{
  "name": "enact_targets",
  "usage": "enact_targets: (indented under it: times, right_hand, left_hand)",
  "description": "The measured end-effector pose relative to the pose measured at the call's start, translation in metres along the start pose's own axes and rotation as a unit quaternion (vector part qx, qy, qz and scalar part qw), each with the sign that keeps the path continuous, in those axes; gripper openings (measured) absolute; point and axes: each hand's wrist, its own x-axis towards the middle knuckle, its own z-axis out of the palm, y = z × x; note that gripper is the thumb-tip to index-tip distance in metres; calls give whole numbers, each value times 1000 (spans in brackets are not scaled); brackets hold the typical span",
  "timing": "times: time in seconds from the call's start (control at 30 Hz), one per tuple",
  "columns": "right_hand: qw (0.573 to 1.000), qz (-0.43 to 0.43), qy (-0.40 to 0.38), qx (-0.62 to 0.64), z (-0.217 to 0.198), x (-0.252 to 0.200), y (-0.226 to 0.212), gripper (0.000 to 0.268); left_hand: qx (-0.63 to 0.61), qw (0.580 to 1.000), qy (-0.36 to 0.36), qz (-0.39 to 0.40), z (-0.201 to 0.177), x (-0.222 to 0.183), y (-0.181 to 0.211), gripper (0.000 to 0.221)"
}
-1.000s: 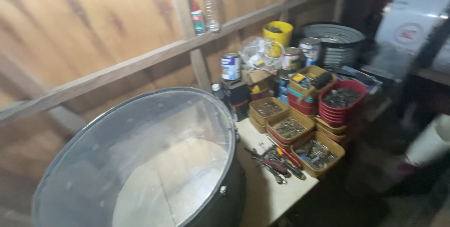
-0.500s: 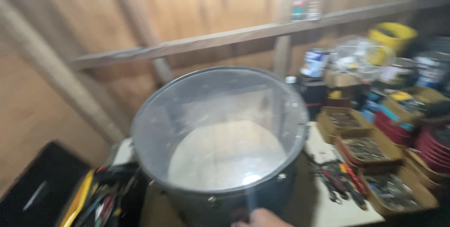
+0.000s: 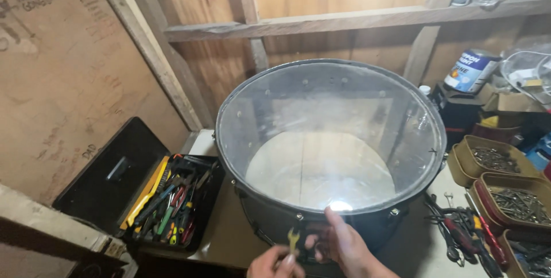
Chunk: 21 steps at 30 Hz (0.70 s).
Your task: Repairing a drum by adjusting the tension rods with a wrench
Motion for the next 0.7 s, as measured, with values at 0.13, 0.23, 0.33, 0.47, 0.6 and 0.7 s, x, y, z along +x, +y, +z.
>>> enact_targets:
  times: [0.13, 0.23, 0.33, 0.47, 0.6, 0.7]
  right_hand:
    - [1000, -1, 16, 3, 14, -15, -13, 84]
    - [1000, 13, -9, 9, 19, -21, -18, 95]
    - [996, 12, 79, 39, 31, -34, -27, 68]
    - [998, -9, 48, 41, 28, -34, -26, 60]
    - [999, -22, 14, 21, 19, -29, -25, 60]
    - [999, 13, 35, 0, 35, -51, -43, 63]
  left_hand:
    - [-189, 979, -69, -42, -5, 3, 35, 21]
    - [-271, 954, -112, -69, 3, 9, 38, 23]
    - [-326, 932, -117, -111, 6, 2, 48, 26]
    - [-385, 911, -117, -93, 15, 8, 39, 25]
    - [-426, 890, -107, -120, 21, 10, 40, 22]
    - [-386, 907, -118, -117, 21, 15, 33, 24]
